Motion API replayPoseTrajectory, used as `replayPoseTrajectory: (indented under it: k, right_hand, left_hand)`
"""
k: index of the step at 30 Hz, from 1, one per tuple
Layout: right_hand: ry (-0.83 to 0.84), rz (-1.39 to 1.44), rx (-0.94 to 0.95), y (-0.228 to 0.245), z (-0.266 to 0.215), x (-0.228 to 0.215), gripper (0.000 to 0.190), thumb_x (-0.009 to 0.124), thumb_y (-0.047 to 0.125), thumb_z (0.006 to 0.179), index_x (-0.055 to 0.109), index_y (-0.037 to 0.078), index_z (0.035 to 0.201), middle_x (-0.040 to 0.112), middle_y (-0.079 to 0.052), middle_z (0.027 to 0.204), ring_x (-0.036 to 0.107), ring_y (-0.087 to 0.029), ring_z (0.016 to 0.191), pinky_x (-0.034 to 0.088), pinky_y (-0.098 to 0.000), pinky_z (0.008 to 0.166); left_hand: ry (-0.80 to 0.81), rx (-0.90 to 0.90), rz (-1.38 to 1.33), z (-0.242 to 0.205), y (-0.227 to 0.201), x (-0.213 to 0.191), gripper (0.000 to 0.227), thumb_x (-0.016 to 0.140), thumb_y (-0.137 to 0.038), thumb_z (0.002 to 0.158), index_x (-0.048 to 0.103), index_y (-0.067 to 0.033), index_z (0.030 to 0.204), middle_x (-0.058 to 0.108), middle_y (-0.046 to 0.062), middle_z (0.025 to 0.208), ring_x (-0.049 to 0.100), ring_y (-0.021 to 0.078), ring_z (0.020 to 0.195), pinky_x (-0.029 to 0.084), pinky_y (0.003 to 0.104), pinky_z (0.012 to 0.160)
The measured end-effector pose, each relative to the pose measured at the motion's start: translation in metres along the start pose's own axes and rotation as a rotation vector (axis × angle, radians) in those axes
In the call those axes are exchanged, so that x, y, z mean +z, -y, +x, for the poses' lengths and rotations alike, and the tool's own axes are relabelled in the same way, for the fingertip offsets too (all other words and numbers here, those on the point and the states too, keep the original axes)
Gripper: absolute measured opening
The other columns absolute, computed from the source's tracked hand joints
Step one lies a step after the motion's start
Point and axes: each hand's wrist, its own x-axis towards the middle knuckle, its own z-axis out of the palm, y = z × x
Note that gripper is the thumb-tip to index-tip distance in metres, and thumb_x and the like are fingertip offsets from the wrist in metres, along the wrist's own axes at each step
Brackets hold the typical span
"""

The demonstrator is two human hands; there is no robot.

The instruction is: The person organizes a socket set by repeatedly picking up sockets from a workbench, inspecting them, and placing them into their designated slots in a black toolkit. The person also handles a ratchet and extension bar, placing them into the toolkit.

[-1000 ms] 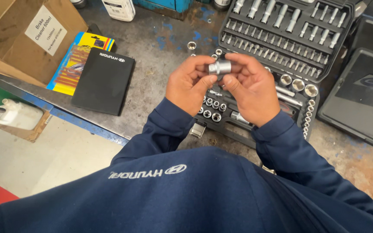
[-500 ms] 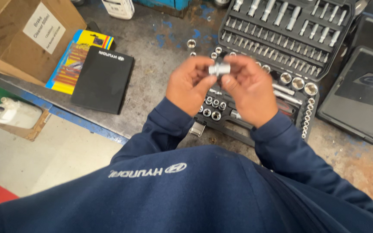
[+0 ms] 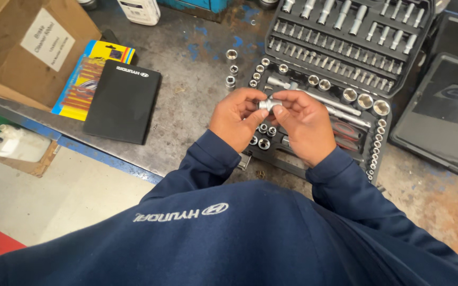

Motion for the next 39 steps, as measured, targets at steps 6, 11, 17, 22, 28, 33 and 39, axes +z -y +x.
replayPoseTrajectory:
  k: [6, 11, 17, 22, 28, 33, 39]
  right_hand:
    - [-0.020, 0.030, 0.096, -0.016, -0.003, -0.014, 0.024, 0.060, 0.002, 0.103, 0.062, -0.003, 0.126, 0.071, -0.009, 0.103, 0.068, -0.015, 0.089, 0.057, -0.0286, 0.083]
    - [-0.167, -0.243, 0.129, -0.032, 0.023, -0.055, 0.028, 0.067, 0.006, 0.098, 0.063, -0.002, 0.125, 0.071, -0.008, 0.100, 0.069, -0.016, 0.084, 0.059, -0.0292, 0.077]
    - [-0.225, -0.764, -0.064, -0.057, 0.099, -0.127, 0.034, 0.082, 0.007, 0.091, 0.066, -0.004, 0.119, 0.072, -0.011, 0.108, 0.072, -0.017, 0.096, 0.059, -0.0295, 0.083]
    - [-0.113, -0.940, -0.003, -0.080, 0.126, -0.129, 0.030, 0.085, 0.007, 0.084, 0.073, 0.000, 0.110, 0.074, -0.013, 0.093, 0.070, -0.019, 0.083, 0.055, -0.0321, 0.075]
    - [-0.015, -1.068, -0.025, -0.084, 0.144, -0.121, 0.028, 0.083, 0.006, 0.083, 0.075, 0.000, 0.108, 0.073, -0.015, 0.088, 0.070, -0.024, 0.077, 0.055, -0.0352, 0.072]
    - [-0.013, -1.072, -0.162, -0.090, 0.130, -0.124, 0.022, 0.079, 0.004, 0.086, 0.076, 0.000, 0.107, 0.073, -0.019, 0.096, 0.073, -0.028, 0.082, 0.056, -0.0362, 0.075]
    - [0.054, -1.190, -0.266, -0.089, 0.134, -0.125, 0.019, 0.076, 0.004, 0.084, 0.077, 0.001, 0.102, 0.070, -0.021, 0.098, 0.069, -0.037, 0.086, 0.055, -0.0435, 0.081]
  left_hand:
    - [-0.064, 0.144, 0.268, -0.007, 0.009, 0.002, 0.019, 0.074, 0.007, 0.090, 0.072, -0.0005, 0.107, 0.062, 0.004, 0.099, 0.064, 0.0104, 0.083, 0.054, 0.024, 0.072]
    - [-0.107, 0.097, 0.157, 0.000, 0.018, -0.005, 0.014, 0.071, 0.006, 0.092, 0.071, -0.0014, 0.104, 0.064, 0.002, 0.100, 0.067, 0.0077, 0.088, 0.055, 0.023, 0.076]
    - [-0.145, 0.013, 0.193, 0.001, 0.026, -0.014, 0.012, 0.071, 0.003, 0.093, 0.069, -0.0018, 0.103, 0.068, 0.001, 0.090, 0.063, 0.0056, 0.079, 0.052, 0.022, 0.071]
    - [-0.157, -0.045, 0.165, -0.007, 0.034, -0.014, 0.013, 0.070, 0.002, 0.092, 0.068, -0.0020, 0.105, 0.069, 0.001, 0.086, 0.063, 0.0051, 0.076, 0.052, 0.021, 0.069]
    - [-0.184, -0.063, 0.203, 0.002, 0.042, -0.030, 0.012, 0.069, 0.002, 0.093, 0.068, -0.0021, 0.104, 0.071, 0.001, 0.085, 0.064, 0.0050, 0.074, 0.052, 0.022, 0.068]
    - [-0.216, -0.063, 0.262, 0.005, 0.062, -0.040, 0.008, 0.069, 0.002, 0.094, 0.069, -0.0024, 0.101, 0.070, 0.003, 0.084, 0.063, 0.0062, 0.074, 0.052, 0.023, 0.067]
    - [-0.318, -0.060, 0.468, 0.028, 0.089, -0.054, 0.010, 0.073, -0.002, 0.088, 0.070, -0.0027, 0.097, 0.074, 0.006, 0.083, 0.071, 0.0112, 0.073, 0.057, 0.026, 0.069]
